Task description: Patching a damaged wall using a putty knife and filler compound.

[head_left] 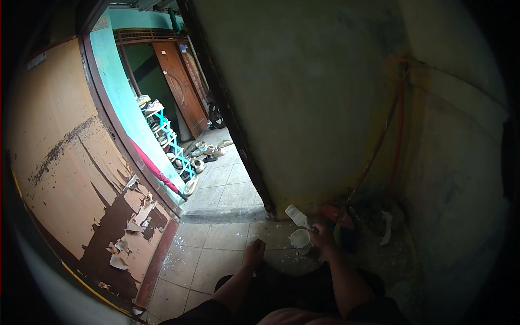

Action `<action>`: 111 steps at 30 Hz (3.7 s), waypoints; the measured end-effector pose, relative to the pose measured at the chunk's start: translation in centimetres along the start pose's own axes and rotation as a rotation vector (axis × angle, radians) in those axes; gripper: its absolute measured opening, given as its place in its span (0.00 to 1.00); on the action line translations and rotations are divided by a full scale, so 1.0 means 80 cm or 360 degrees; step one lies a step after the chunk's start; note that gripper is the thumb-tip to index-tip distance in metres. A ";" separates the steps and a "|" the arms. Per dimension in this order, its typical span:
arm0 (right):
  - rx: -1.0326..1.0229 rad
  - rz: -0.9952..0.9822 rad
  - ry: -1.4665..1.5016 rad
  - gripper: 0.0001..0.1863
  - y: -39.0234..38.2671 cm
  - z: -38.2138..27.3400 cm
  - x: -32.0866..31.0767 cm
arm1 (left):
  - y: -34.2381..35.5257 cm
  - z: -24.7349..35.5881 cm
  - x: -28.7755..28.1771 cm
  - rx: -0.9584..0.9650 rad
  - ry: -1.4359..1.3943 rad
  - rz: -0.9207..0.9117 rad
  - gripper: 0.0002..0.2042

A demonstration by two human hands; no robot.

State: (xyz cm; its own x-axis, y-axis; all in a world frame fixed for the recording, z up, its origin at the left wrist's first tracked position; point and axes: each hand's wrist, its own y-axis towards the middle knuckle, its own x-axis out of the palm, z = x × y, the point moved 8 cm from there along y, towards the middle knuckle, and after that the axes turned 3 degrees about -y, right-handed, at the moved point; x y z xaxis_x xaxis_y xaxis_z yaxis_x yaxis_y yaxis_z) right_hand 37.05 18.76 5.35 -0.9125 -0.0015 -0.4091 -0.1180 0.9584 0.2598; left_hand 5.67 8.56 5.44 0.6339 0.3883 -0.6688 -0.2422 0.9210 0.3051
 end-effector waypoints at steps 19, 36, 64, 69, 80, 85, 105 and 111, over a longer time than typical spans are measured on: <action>-0.0159 0.0248 0.0184 0.18 0.022 0.023 -0.008 | -0.019 0.030 -0.050 0.0045 0.0032 0.0386 0.11; 0.0314 -0.0199 0.1128 0.15 0.005 -0.027 -0.004 | -0.025 -0.001 -0.016 -0.0102 0.0022 0.0181 0.24; 0.0478 -0.0014 0.1212 0.20 -0.001 -0.028 -0.029 | -0.037 -0.028 0.002 -0.0386 0.1022 -0.0081 0.22; 0.0629 -0.0076 0.1136 0.21 -0.020 -0.054 -0.016 | -0.046 -0.054 0.010 -0.0248 0.1158 0.0072 0.23; 0.0584 0.0045 0.0930 0.11 -0.017 0.006 -0.012 | -0.049 -0.058 0.028 -0.0104 0.1265 0.0219 0.20; 0.0560 -0.0118 0.0849 0.10 -0.015 0.008 -0.002 | -0.047 -0.069 0.031 -0.0116 0.1369 0.0267 0.22; 0.0583 -0.0093 0.0850 0.09 -0.016 0.005 0.001 | -0.044 -0.068 0.052 0.0039 0.1481 0.0214 0.23; 0.0589 -0.0134 0.0818 0.09 -0.017 -0.010 0.006 | -0.047 -0.068 0.037 -0.0065 0.1474 0.0225 0.22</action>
State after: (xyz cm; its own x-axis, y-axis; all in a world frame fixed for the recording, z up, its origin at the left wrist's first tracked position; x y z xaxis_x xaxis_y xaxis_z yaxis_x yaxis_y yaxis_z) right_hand 36.45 17.23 5.49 -0.9883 -0.1295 0.0805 -0.1380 0.9841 -0.1119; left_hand 4.43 6.45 -1.36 -0.2365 0.3509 -0.9061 -0.3092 0.8568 0.4125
